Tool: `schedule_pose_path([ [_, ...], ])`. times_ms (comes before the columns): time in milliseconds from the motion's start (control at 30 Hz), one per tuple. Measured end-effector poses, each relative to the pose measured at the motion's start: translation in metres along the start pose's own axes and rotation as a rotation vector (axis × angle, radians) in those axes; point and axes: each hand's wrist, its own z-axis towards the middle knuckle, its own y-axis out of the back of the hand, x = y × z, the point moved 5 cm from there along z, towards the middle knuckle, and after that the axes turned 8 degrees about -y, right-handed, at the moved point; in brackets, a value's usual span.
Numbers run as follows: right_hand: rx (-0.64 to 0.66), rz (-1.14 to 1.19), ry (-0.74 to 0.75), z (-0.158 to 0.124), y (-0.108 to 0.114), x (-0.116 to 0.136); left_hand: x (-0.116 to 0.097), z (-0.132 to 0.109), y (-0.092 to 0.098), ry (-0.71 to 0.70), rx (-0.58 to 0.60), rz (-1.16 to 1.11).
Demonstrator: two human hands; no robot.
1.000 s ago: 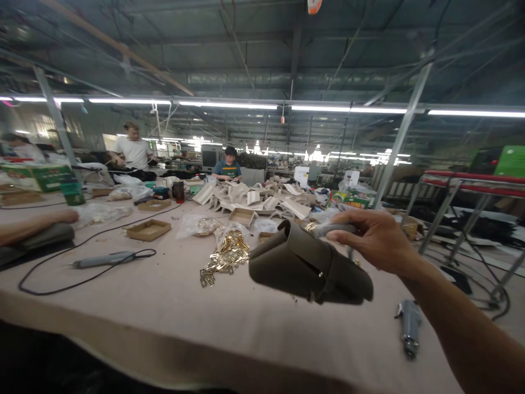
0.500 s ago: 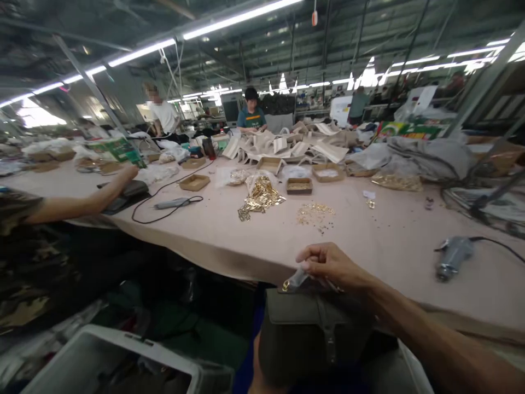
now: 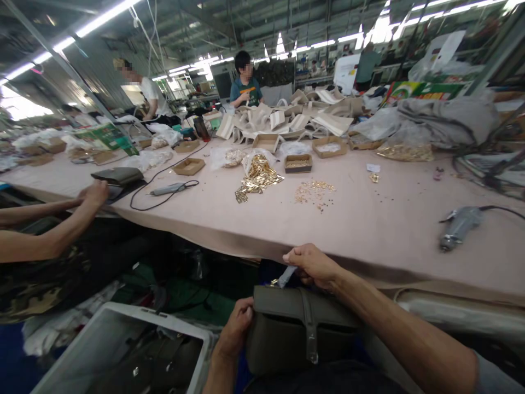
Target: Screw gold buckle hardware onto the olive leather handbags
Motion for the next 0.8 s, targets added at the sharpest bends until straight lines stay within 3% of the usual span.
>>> schedule_pose_path([
  [133,-0.059,-0.103,0.136,0.016,0.003,-0.006,-0.006,0.001,0.005,-0.002,0.15,0.199],
  [233,0.028,-0.441,0.337,0.004,0.007,-0.006,0.001,0.004,0.005,0.022,0.054,0.199],
  [333,0.17,-0.758,0.418,-0.017,0.017,-0.019,0.011,0.004,0.005,0.038,-0.027,0.091],
  [500,0.058,-1.059,0.398,-0.037,0.039,-0.045,0.021,0.007,0.01,0.057,-0.076,0.058],
  [667,-0.009,-1.02,0.466,-0.042,0.039,-0.031,0.014,0.006,0.006,0.028,0.041,0.087],
  [733,0.026,-0.931,0.434,-0.041,0.04,-0.018,0.003,-0.002,-0.004,-0.029,0.129,0.131],
  [800,0.089,-0.841,0.364,-0.039,0.042,-0.008,-0.012,-0.015,-0.014,-0.135,0.146,0.214],
])
